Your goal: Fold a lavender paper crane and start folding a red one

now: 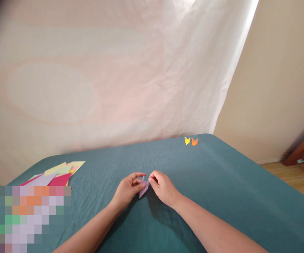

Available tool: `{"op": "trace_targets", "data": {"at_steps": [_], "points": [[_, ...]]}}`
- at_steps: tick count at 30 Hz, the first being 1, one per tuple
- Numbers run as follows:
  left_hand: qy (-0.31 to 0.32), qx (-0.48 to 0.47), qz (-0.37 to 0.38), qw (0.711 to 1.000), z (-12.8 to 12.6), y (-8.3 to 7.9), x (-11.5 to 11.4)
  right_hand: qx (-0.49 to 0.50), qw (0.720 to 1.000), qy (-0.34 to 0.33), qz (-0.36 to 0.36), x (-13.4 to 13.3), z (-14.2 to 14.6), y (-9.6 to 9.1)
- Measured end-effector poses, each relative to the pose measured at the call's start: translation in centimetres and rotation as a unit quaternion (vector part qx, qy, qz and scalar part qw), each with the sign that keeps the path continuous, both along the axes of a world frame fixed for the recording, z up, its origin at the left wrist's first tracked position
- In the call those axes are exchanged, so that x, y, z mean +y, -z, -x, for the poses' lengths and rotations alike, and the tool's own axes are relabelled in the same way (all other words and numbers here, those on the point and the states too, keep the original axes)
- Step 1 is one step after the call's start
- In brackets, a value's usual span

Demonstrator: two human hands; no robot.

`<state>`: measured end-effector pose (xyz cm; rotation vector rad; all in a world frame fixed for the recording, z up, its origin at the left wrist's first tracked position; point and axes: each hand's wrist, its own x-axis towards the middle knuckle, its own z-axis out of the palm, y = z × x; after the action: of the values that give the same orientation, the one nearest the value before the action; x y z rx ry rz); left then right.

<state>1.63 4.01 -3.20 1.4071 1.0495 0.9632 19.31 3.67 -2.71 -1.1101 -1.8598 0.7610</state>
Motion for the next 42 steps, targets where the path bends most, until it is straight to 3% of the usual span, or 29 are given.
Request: {"op": "trace_targets", "data": {"at_steps": [3, 8, 15, 20, 26, 34, 42], "points": [[-0.012, 0.001, 0.014, 1.0, 0.2, -0.1, 0.2, 0.009, 1.0, 0.008, 0.002, -0.1, 0.1, -0.1], [-0.058, -0.018, 0.008, 0.998, 0.3, -0.5, 0.4, 0.07, 0.994, -0.013, 0.078, -0.1, 0.1, 0.0], [-0.068, -0.023, 0.019, 0.997, -0.3, -0.3, 0.2, 0.09, 0.991, -0.013, 0.097, 0.4, 0.0, 0.7], [-0.085, -0.038, 0.005, 0.996, -0.5, -0.6, -0.1, 0.175, 0.97, -0.004, 0.167, 0.7, 0.3, 1.3], [-0.071, -0.084, -0.028, 0.993, -0.7, -1.4, -0.3, 0.27, 0.949, 0.008, 0.16, 0.5, 0.7, 1.0], [-0.051, -0.074, 0.043, 0.995, 0.1, -1.6, 0.1, 0.235, 0.956, -0.033, 0.175, 0.5, 0.1, 0.8], [-0.047, -0.075, 0.038, 0.995, 0.4, -1.3, 0.4, 0.253, 0.947, -0.052, 0.191, 0.5, 0.1, 0.8]]}}
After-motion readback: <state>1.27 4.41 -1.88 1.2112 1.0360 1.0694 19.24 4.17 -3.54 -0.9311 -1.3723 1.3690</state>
